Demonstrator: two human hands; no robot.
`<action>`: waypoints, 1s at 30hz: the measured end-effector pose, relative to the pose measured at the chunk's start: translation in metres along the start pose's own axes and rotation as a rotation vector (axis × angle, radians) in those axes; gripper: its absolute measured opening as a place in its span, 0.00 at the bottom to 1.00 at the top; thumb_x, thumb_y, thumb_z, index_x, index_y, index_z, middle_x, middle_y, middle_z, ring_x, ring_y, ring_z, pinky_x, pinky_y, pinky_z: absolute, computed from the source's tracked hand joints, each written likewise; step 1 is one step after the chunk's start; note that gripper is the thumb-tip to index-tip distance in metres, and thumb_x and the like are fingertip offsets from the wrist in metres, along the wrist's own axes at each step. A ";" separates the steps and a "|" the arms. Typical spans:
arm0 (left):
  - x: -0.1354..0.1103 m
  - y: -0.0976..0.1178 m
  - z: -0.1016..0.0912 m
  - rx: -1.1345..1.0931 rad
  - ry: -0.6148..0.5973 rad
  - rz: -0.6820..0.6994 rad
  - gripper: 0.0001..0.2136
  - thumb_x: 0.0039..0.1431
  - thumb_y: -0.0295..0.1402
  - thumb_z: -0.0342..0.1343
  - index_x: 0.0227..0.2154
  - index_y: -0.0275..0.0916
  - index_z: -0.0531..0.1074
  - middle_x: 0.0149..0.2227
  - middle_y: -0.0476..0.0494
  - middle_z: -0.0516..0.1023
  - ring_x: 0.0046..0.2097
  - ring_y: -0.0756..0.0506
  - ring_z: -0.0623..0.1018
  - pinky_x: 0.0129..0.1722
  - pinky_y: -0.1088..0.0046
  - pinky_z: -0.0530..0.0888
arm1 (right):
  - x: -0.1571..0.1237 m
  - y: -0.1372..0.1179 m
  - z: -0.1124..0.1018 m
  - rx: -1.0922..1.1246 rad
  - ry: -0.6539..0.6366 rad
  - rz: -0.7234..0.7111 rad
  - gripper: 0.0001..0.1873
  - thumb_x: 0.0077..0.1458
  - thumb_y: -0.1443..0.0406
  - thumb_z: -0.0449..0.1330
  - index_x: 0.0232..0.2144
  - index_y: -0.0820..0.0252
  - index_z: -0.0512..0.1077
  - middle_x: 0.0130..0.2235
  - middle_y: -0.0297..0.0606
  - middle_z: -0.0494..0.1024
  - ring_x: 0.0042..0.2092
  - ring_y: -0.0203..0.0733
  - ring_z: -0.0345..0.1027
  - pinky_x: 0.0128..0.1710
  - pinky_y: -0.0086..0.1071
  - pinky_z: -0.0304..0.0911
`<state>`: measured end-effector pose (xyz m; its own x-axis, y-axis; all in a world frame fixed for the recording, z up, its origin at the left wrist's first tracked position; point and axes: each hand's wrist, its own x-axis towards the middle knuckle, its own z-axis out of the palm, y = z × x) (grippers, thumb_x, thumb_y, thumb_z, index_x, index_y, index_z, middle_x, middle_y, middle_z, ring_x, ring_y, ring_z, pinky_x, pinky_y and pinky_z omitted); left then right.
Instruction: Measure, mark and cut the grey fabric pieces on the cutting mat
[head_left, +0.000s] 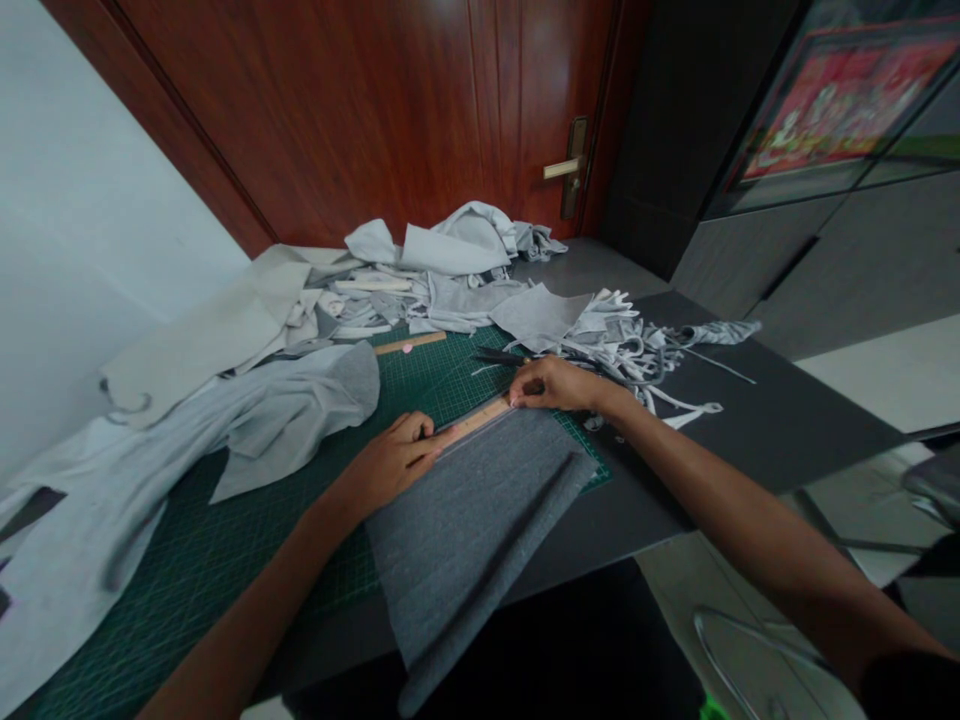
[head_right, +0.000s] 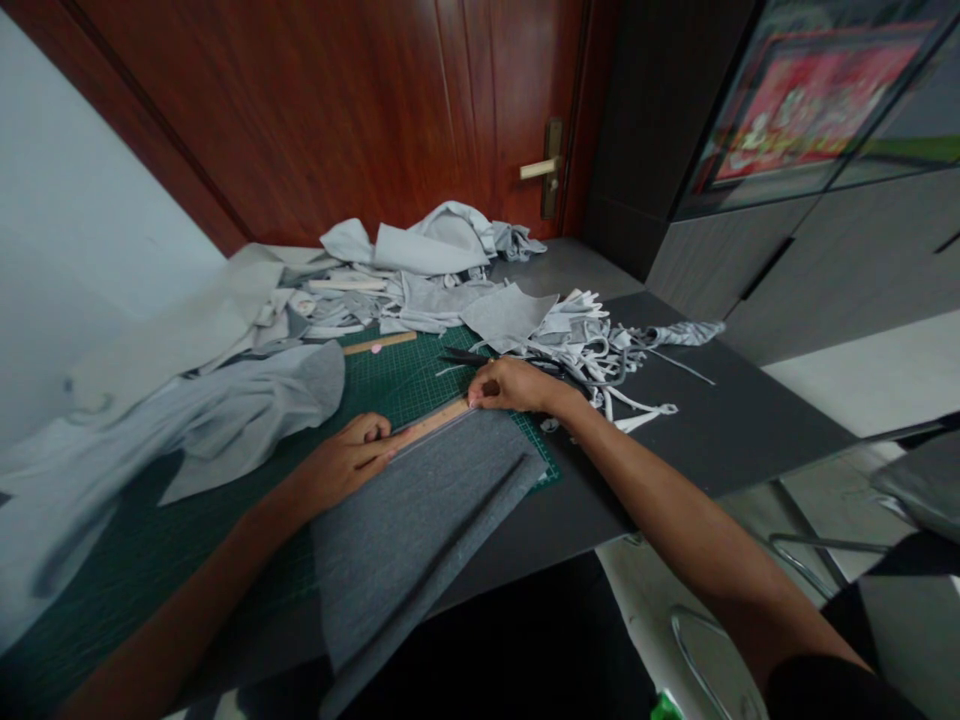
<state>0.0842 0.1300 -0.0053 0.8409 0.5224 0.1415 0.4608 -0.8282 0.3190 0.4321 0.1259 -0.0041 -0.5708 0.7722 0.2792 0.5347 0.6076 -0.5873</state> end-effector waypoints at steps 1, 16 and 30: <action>0.000 0.001 0.000 0.001 0.000 0.000 0.13 0.72 0.35 0.48 0.41 0.42 0.79 0.42 0.45 0.69 0.46 0.44 0.71 0.48 0.70 0.68 | 0.000 0.000 -0.001 0.002 0.003 -0.001 0.06 0.58 0.66 0.64 0.35 0.62 0.82 0.34 0.38 0.82 0.33 0.37 0.72 0.36 0.28 0.62; -0.001 0.000 0.000 -0.001 0.001 -0.005 0.13 0.73 0.36 0.47 0.42 0.42 0.78 0.42 0.45 0.69 0.46 0.44 0.70 0.48 0.70 0.68 | -0.005 0.007 -0.010 0.019 0.004 0.021 0.06 0.59 0.63 0.65 0.35 0.59 0.82 0.34 0.36 0.82 0.35 0.38 0.73 0.45 0.33 0.66; -0.001 0.001 0.000 -0.002 0.012 0.001 0.14 0.72 0.36 0.47 0.42 0.43 0.79 0.42 0.45 0.70 0.46 0.44 0.70 0.48 0.70 0.69 | -0.009 0.012 -0.018 0.075 -0.024 0.084 0.08 0.58 0.60 0.65 0.35 0.58 0.81 0.37 0.37 0.84 0.38 0.41 0.76 0.45 0.36 0.67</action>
<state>0.0843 0.1286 -0.0047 0.8377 0.5244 0.1528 0.4599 -0.8281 0.3206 0.4549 0.1299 0.0005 -0.5413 0.8146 0.2085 0.5339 0.5245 -0.6632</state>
